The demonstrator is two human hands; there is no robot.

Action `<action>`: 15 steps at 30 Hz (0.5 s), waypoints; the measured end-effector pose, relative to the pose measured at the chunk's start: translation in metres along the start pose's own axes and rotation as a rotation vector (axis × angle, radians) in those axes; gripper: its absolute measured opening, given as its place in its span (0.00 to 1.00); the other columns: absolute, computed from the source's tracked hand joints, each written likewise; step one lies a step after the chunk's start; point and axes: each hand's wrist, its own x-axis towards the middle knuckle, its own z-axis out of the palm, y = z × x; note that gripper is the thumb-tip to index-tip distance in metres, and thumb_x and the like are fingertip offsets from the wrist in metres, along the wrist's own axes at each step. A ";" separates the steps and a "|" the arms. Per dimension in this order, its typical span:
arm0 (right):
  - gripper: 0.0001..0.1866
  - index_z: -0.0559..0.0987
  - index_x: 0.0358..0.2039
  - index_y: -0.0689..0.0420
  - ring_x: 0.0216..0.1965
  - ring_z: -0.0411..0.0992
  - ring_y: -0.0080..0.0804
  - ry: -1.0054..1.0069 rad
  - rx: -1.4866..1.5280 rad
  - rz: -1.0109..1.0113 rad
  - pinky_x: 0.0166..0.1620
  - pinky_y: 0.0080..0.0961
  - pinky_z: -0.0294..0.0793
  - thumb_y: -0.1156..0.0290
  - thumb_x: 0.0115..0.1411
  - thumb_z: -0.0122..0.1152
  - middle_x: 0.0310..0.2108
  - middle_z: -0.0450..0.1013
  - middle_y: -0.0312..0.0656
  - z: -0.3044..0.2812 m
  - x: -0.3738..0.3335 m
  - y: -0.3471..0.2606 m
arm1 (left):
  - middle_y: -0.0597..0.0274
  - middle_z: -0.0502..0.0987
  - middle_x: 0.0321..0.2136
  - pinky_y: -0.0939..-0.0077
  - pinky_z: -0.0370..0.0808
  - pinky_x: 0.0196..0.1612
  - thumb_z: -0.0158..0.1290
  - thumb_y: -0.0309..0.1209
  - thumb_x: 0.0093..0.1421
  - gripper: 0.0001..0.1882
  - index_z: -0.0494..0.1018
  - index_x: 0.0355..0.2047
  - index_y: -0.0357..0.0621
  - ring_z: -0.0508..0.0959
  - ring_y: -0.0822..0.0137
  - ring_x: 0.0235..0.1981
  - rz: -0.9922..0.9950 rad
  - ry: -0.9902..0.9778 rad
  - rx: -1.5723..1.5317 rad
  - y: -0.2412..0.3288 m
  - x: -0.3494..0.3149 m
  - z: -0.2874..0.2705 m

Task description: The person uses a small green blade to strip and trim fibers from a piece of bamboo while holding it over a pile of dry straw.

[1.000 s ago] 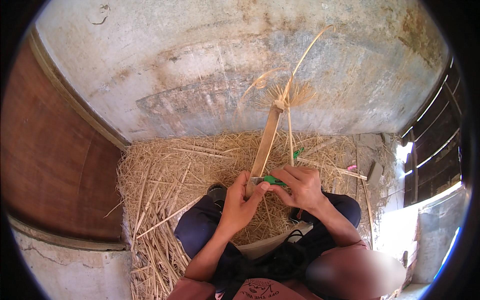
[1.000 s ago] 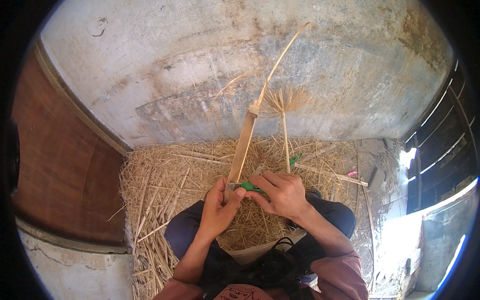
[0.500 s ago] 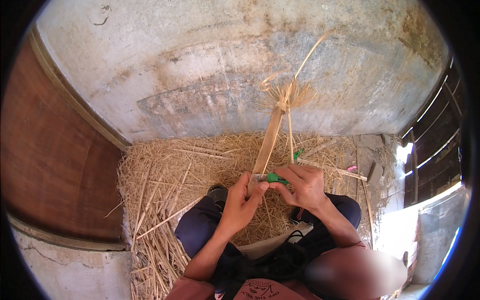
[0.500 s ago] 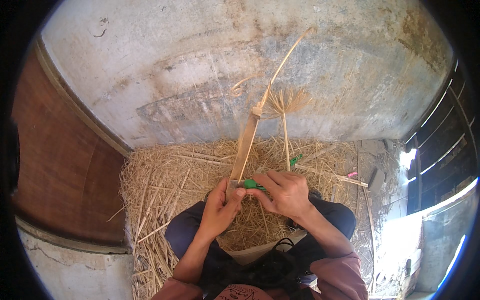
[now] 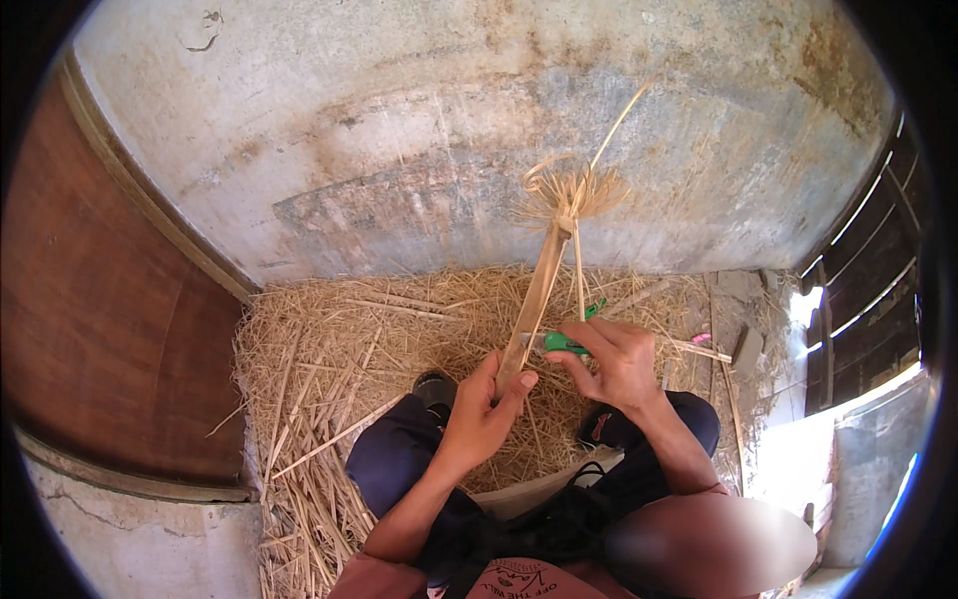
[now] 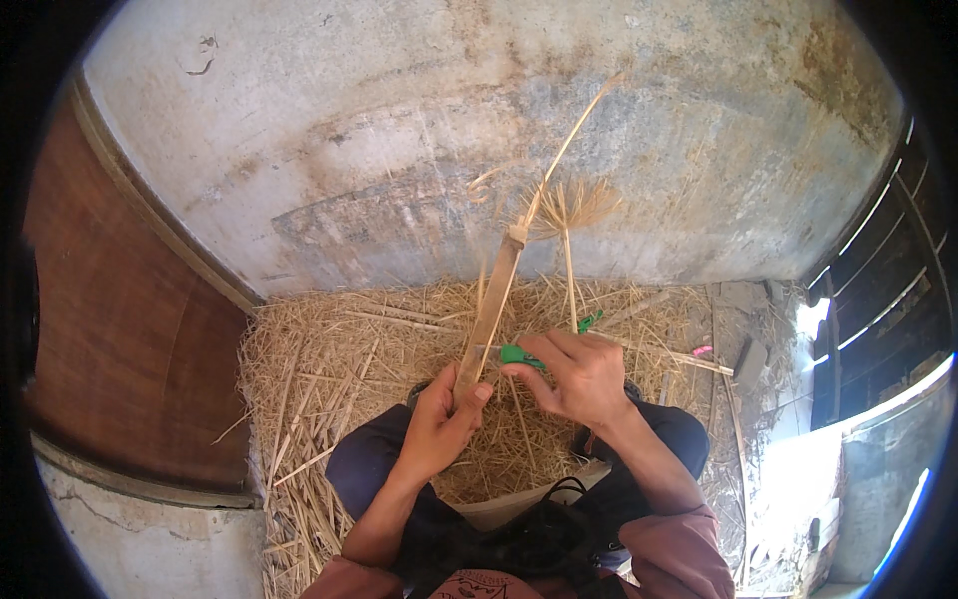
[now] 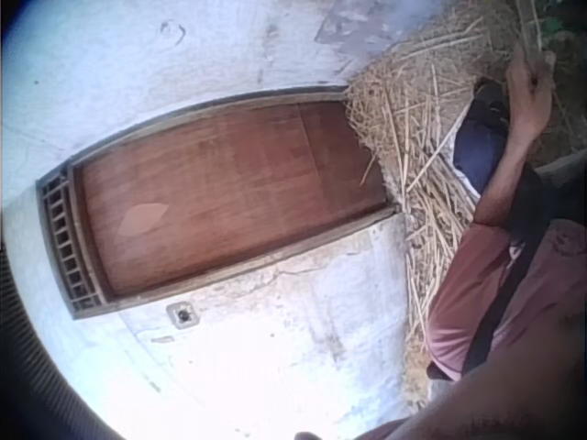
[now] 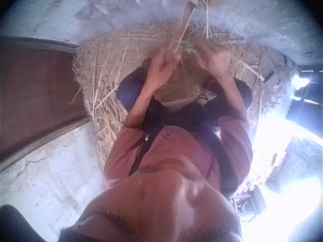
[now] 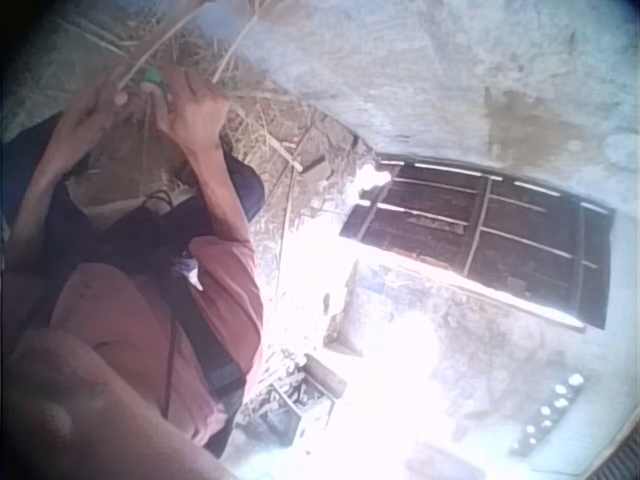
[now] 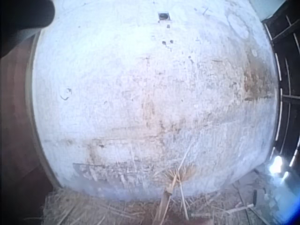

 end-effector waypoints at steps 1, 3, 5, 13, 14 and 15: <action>0.15 0.87 0.39 0.50 0.23 0.79 0.35 0.006 0.003 0.010 0.27 0.32 0.76 0.55 0.59 0.80 0.30 0.82 0.33 0.000 0.000 0.001 | 0.76 0.69 0.24 0.84 0.61 0.24 0.58 0.41 0.79 0.18 0.73 0.58 0.41 0.65 0.85 0.21 -0.018 -0.001 0.008 0.002 -0.001 0.000; 0.15 0.87 0.40 0.50 0.24 0.80 0.35 0.017 0.010 0.027 0.27 0.31 0.76 0.56 0.59 0.80 0.31 0.83 0.33 0.000 0.001 0.004 | 0.76 0.69 0.24 0.84 0.61 0.24 0.57 0.41 0.79 0.17 0.73 0.57 0.41 0.65 0.85 0.21 -0.038 -0.008 0.027 0.003 -0.001 -0.001; 0.14 0.87 0.40 0.50 0.24 0.81 0.36 0.011 0.007 0.039 0.27 0.32 0.77 0.56 0.60 0.80 0.31 0.84 0.33 -0.001 0.002 0.006 | 0.76 0.69 0.23 0.84 0.61 0.24 0.57 0.41 0.79 0.17 0.73 0.56 0.41 0.65 0.85 0.21 -0.043 -0.020 0.049 0.003 -0.003 -0.003; 0.13 0.87 0.40 0.50 0.24 0.81 0.37 0.027 0.010 0.053 0.27 0.32 0.77 0.57 0.61 0.79 0.32 0.84 0.35 0.000 0.003 0.015 | 0.77 0.68 0.23 0.84 0.61 0.25 0.58 0.42 0.79 0.17 0.72 0.55 0.41 0.65 0.85 0.22 -0.056 -0.037 0.016 -0.001 -0.004 -0.003; 0.13 0.87 0.40 0.50 0.23 0.81 0.37 0.026 0.013 0.057 0.27 0.32 0.77 0.57 0.61 0.79 0.31 0.84 0.35 0.000 0.004 0.014 | 0.77 0.68 0.23 0.84 0.62 0.25 0.58 0.42 0.79 0.17 0.72 0.55 0.41 0.65 0.85 0.22 -0.057 -0.038 0.018 -0.001 -0.004 -0.004; 0.13 0.87 0.39 0.50 0.23 0.80 0.37 0.026 0.016 0.061 0.27 0.32 0.77 0.57 0.61 0.79 0.31 0.84 0.35 0.000 0.005 0.014 | 0.77 0.68 0.24 0.84 0.62 0.25 0.58 0.42 0.79 0.17 0.72 0.55 0.41 0.65 0.85 0.23 -0.058 -0.038 0.015 -0.001 -0.004 -0.004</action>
